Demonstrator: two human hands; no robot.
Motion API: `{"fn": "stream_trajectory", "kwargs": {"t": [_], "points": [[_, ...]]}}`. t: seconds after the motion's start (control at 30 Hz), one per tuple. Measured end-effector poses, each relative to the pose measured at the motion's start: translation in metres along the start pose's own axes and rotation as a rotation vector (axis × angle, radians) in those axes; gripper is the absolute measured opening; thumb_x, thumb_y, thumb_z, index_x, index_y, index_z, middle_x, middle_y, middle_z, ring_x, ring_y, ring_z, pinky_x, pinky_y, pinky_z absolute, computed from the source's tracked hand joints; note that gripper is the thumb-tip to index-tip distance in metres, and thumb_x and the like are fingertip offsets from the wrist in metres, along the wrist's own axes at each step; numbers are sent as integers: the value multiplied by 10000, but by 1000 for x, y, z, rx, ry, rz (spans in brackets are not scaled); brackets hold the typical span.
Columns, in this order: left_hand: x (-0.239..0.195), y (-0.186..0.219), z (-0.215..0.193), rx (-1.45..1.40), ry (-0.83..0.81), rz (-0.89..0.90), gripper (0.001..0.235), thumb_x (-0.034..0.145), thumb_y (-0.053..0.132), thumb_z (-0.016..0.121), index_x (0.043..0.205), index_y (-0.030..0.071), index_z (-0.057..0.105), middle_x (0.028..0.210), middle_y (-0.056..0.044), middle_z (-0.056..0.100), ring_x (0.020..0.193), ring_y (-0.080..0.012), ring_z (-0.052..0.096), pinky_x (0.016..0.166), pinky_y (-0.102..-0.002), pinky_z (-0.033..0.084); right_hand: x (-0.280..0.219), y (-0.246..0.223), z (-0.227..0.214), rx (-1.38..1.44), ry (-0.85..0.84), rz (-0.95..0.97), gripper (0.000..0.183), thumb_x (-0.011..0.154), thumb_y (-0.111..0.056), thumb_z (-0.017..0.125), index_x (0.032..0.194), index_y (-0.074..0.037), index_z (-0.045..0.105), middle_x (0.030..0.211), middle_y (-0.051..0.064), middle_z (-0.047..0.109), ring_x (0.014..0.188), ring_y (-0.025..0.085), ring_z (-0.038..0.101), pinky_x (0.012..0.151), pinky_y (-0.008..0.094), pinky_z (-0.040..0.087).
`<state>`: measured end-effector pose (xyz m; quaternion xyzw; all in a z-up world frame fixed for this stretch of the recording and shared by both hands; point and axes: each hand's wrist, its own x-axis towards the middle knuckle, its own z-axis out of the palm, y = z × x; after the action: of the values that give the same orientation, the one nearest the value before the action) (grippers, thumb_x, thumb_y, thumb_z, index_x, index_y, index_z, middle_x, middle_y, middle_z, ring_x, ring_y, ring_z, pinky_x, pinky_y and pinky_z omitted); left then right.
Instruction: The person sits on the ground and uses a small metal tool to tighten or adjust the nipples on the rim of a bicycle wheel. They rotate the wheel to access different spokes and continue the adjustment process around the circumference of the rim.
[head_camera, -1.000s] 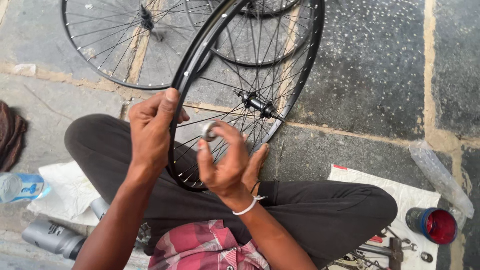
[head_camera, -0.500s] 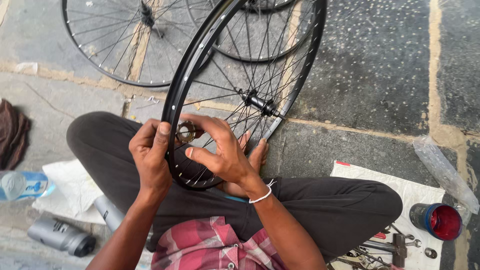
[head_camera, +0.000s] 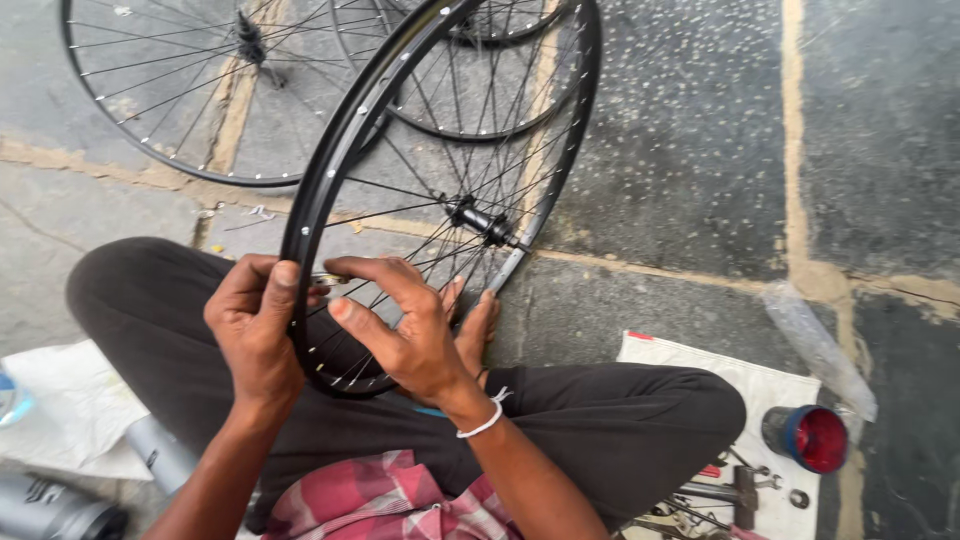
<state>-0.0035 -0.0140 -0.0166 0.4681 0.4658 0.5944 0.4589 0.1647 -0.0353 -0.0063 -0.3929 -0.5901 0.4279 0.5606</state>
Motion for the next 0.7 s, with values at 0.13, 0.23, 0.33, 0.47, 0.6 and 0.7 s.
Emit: {"fn": "stream_trajectory", "kwargs": {"t": [0.13,0.23,0.33,0.47,0.6,0.7], "points": [[2,3,0,7,-32,-3,243,1060,219,695,985,-10,661,854,-11,660,747,-59,579,708,-198,448,5,12,9,76,70,39,256,1010,-180,694,1203,-13,669,1204,110,711,1194,268,669,1108,377,493],[5,7,-2,-28,-108,22,238,1041,211,703,1040,-26,685,913,4,653,804,-42,553,730,-187,423,7,14,16,-320,93,-90,366,920,-99,704,1248,18,592,1100,109,680,1077,273,663,1029,390,488],[1,0,0,16,-57,28,234,1044,205,704,1036,-28,679,875,14,638,808,-36,535,738,-186,418,13,10,23,-570,75,-159,497,843,-2,673,1332,59,607,1061,135,684,1014,297,655,968,425,464],[0,-5,-1,102,29,44,267,1061,199,709,968,-49,678,817,-9,635,746,-60,523,691,-208,396,11,-5,12,-111,74,-61,404,813,-32,680,1211,24,638,1097,155,683,1055,315,664,985,415,504],[2,9,6,70,15,20,249,1014,213,714,1047,-33,687,869,16,648,758,-71,531,694,-227,418,-1,-6,21,-369,187,-277,251,970,-108,715,1176,-4,617,1199,187,675,1154,328,675,1013,405,546],[9,32,16,225,-96,268,275,1083,246,637,1010,-18,665,984,8,630,900,-81,547,794,-238,430,0,-1,21,-408,193,-299,243,987,-142,734,1159,-10,622,1126,158,698,1078,319,700,945,399,549]]}}
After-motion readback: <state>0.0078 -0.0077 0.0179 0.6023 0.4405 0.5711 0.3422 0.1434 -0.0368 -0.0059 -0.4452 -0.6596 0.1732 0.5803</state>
